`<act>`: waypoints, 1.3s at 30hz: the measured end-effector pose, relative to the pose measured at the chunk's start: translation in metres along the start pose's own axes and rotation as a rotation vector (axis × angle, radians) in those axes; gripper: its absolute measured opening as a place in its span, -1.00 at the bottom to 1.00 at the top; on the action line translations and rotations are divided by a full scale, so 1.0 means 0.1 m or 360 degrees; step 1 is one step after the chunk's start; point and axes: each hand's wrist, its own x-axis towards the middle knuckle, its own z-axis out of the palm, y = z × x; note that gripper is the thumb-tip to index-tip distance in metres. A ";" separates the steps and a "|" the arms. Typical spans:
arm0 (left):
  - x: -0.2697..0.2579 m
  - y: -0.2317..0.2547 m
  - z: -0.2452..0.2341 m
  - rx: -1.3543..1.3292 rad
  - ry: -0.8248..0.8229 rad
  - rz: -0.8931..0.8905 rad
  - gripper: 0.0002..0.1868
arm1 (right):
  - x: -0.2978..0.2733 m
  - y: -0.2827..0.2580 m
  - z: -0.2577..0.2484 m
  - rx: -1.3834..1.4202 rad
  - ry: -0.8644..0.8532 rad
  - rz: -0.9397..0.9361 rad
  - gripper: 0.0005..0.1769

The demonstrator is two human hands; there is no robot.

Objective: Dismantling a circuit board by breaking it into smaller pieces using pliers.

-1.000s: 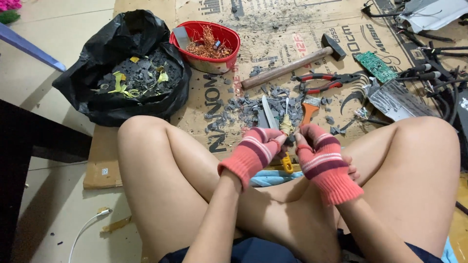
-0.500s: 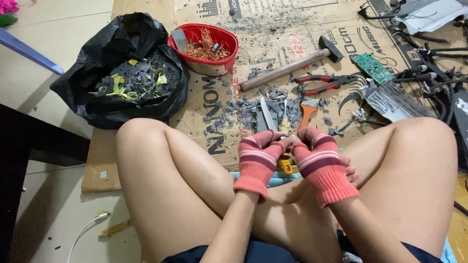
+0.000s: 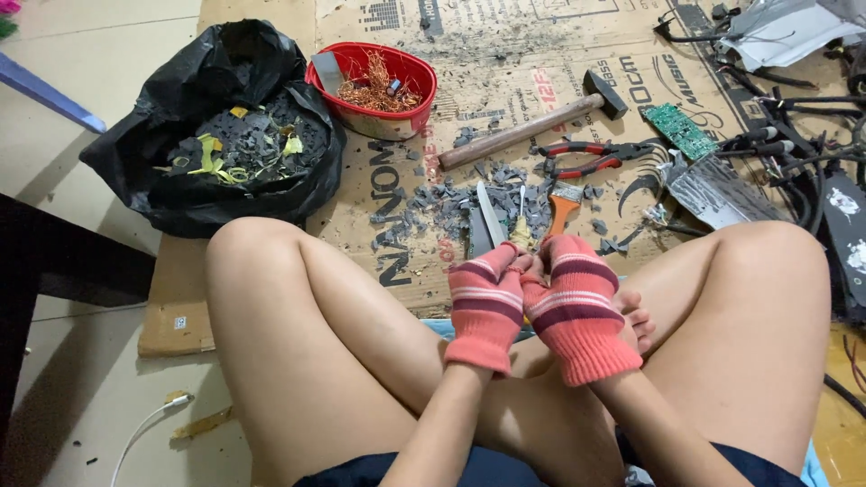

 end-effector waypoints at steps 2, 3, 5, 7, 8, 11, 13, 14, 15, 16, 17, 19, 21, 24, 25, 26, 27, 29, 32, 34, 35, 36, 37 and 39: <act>0.04 -0.01 0.00 -0.0002 0.0012 -0.0008 -0.75 | 0.09 0.64 0.81 -0.0630 0.0033 0.0286 -0.37; 0.06 -0.02 0.01 -0.0001 0.0022 -0.0019 -0.77 | 0.09 1.02 1.13 -0.1257 0.0066 0.0578 0.07; 0.05 0.12 -0.09 -0.0133 0.0030 -0.0076 -0.77 | 0.11 0.63 0.28 -0.0399 -0.0001 0.0471 -0.34; 0.10 0.15 -0.19 -0.0286 0.0039 -0.0149 -0.78 | 0.11 0.44 -0.09 0.0433 -0.0080 0.0343 -0.73; 0.20 0.15 -0.21 -0.0531 -0.0007 -0.0269 -0.75 | 0.11 0.46 -0.07 0.0625 -0.0098 0.0380 -0.78; 0.31 0.06 -0.28 -0.0655 -0.0163 -0.0334 -0.77 | 0.09 0.51 -0.06 0.0941 -0.0116 0.0307 -0.87; 0.33 -0.07 -0.36 -0.0544 -0.0246 -0.0290 -0.81 | 0.07 0.43 -0.05 0.1057 -0.0150 0.0188 -0.76; 0.36 -0.13 -0.38 -0.0559 -0.0355 -0.0260 -0.74 | 0.09 0.38 -0.05 0.1207 -0.0155 0.0104 -0.93; 0.38 -0.19 -0.38 -0.0574 -0.0464 -0.0229 -0.65 | 0.11 0.34 -0.06 0.1357 -0.0159 0.0019 -0.78; 0.41 -0.21 -0.41 -0.0573 -0.0464 -0.0231 -0.65 | 0.06 0.23 -0.19 0.1358 -0.0161 0.0020 -0.78; 0.44 -0.23 -0.44 -0.0560 -0.0560 -0.0202 -0.63 | 0.01 0.11 -0.32 0.1379 -0.0248 -0.0014 -0.85; 0.46 -0.25 -0.46 -0.0546 -0.0654 -0.0174 -0.60 | -0.05 -0.05 -0.47 0.1399 -0.0338 -0.0048 -0.85; 0.44 -0.24 -0.44 -0.0512 -0.0613 -0.0144 -0.60 | -0.08 -0.14 -0.54 0.1252 -0.0480 -0.0045 -0.85; 0.40 -0.19 -0.39 -0.0461 -0.0549 -0.0092 -0.60 | -0.07 -0.05 -0.41 0.1256 -0.0522 -0.0244 -0.74; 0.38 -0.18 -0.38 -0.0460 -0.0547 -0.0091 -0.60 | -0.06 -0.03 -0.39 0.1257 -0.0522 -0.0246 -0.74; 0.36 -0.16 -0.36 -0.0436 -0.0515 -0.0064 -0.59 | -0.05 -0.01 -0.37 0.1229 -0.0508 -0.0303 -0.73; 0.35 -0.14 -0.34 -0.0412 -0.0484 -0.0036 -0.59 | -0.05 0.02 -0.35 0.1201 -0.0493 -0.0359 -0.72; 0.32 -0.14 -0.32 -0.0389 -0.0452 -0.0014 -0.59 | -0.05 0.03 -0.32 0.1188 -0.0427 -0.0409 -0.73; 0.27 -0.17 -0.32 -0.0352 -0.0366 -0.0025 -0.58 | -0.02 0.08 -0.24 0.1178 -0.0290 -0.0484 -0.75; 0.25 -0.19 -0.29 -0.0340 -0.0314 -0.0059 -0.57 | -0.02 0.07 -0.24 0.1177 -0.0217 -0.0507 -0.76; 0.24 -0.19 -0.27 -0.0299 -0.0316 -0.0030 -0.64 | -0.04 0.03 -0.27 0.1195 -0.0182 -0.0540 -0.76; 0.24 -0.20 -0.24 -0.0257 -0.0318 -0.0001 -0.70 | -0.06 -0.01 -0.31 0.1213 -0.0147 -0.0571 -0.76; 0.21 -0.17 -0.21 -0.0257 -0.0318 -0.0002 -0.70 | -0.05 0.02 -0.28 0.1213 -0.0147 -0.0569 -0.76; 0.16 -0.12 -0.14 -0.0239 -0.0232 0.0014 -0.78 | -0.03 0.07 -0.22 0.1153 -0.0083 -0.0586 -0.77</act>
